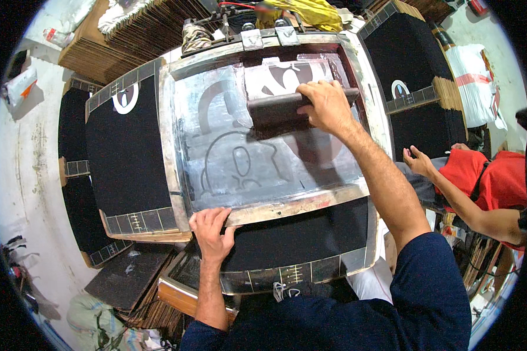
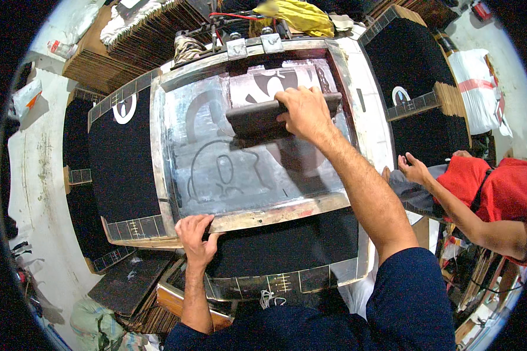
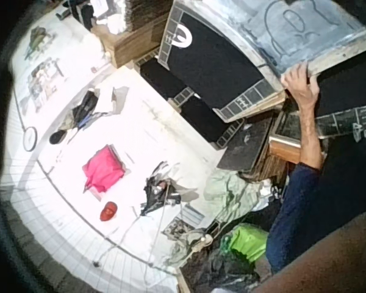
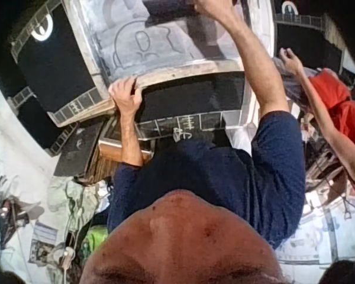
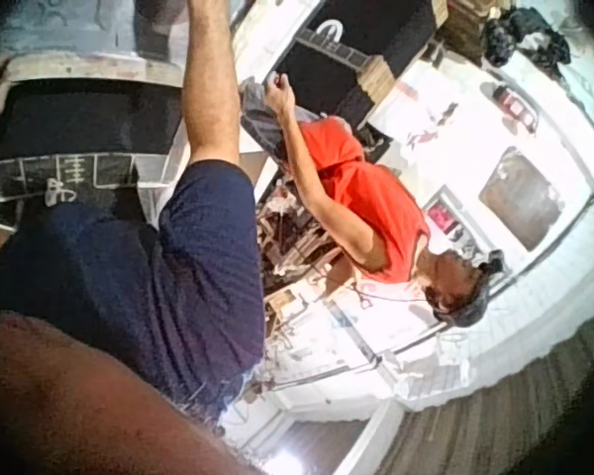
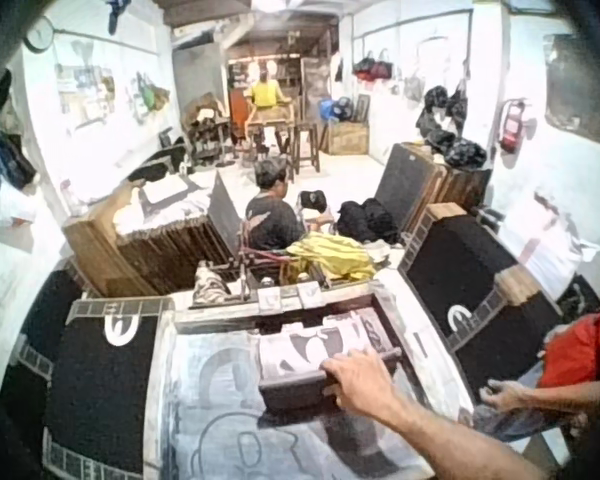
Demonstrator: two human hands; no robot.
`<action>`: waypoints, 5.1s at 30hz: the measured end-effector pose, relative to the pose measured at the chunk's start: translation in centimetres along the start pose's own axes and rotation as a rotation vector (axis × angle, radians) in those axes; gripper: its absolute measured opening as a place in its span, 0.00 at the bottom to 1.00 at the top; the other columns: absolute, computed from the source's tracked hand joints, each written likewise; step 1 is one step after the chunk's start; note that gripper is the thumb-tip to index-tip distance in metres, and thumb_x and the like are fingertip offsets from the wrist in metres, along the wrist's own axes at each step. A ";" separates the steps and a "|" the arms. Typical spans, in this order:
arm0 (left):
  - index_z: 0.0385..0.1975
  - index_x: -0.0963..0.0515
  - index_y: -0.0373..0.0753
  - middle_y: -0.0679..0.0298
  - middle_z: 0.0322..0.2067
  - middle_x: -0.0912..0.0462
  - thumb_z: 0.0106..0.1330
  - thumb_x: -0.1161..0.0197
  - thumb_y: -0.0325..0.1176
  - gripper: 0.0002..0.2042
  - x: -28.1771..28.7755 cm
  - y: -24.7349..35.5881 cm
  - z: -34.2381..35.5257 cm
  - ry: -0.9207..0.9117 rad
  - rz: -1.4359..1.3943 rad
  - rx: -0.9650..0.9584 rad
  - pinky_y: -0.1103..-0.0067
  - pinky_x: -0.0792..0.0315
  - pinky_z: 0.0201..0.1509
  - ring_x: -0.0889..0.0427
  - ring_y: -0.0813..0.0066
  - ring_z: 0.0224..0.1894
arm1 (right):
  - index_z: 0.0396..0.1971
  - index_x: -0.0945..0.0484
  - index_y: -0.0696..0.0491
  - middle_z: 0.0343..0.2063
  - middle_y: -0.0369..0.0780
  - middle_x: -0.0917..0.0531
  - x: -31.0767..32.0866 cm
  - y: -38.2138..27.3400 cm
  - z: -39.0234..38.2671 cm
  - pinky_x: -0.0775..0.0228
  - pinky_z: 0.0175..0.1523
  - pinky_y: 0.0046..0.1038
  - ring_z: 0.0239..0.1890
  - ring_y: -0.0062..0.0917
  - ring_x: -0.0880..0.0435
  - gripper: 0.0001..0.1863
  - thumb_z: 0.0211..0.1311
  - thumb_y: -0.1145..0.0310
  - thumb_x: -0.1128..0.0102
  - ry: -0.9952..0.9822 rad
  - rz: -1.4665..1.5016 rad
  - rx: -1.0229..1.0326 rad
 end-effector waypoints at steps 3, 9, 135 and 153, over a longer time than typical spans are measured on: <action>0.45 0.16 0.41 0.65 0.44 0.16 0.51 0.27 0.30 0.19 0.2 0.2 0.1 -0.013 0.003 0.008 0.61 0.39 0.62 0.22 0.62 0.50 | 0.49 0.18 0.47 0.43 0.40 0.13 -0.2 1.6 4.1 0.33 0.58 0.46 0.51 0.38 0.17 0.23 0.53 0.63 0.23 0.077 -0.008 0.030; 0.45 0.16 0.41 0.63 0.44 0.15 0.49 0.29 0.29 0.19 0.4 0.6 -0.1 -0.011 0.035 0.049 0.61 0.38 0.64 0.21 0.60 0.51 | 0.59 0.20 0.40 0.55 0.39 0.18 -1.9 5.7 15.3 0.35 0.62 0.50 0.59 0.38 0.21 0.30 0.55 0.54 0.23 0.144 -0.200 0.096; 0.49 0.23 0.27 0.39 0.44 0.15 0.57 0.23 0.56 0.35 -0.4 -13.2 -14.3 0.001 -0.146 0.791 0.57 0.24 0.55 0.16 0.38 0.50 | 0.53 0.17 0.60 0.56 0.58 0.18 41.4 -13.3 10.6 0.28 0.66 0.42 0.62 0.50 0.20 0.33 0.62 0.47 0.47 0.635 -0.023 -0.283; 0.43 0.24 0.31 0.48 0.41 0.17 0.51 0.21 0.62 0.37 -1.0 -14.4 -13.9 -0.019 -0.015 0.899 0.58 0.24 0.52 0.17 0.46 0.46 | 0.48 0.14 0.56 0.52 0.55 0.15 41.5 -14.3 9.6 0.25 0.62 0.44 0.57 0.49 0.16 0.29 0.63 0.46 0.46 0.703 -0.064 -0.284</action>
Point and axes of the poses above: each hand's wrist, its own z-axis towards the middle knuckle, its own x-axis out of the back of the hand, y = z × x, the point moved 8 cm from there along z, towards the middle knuckle
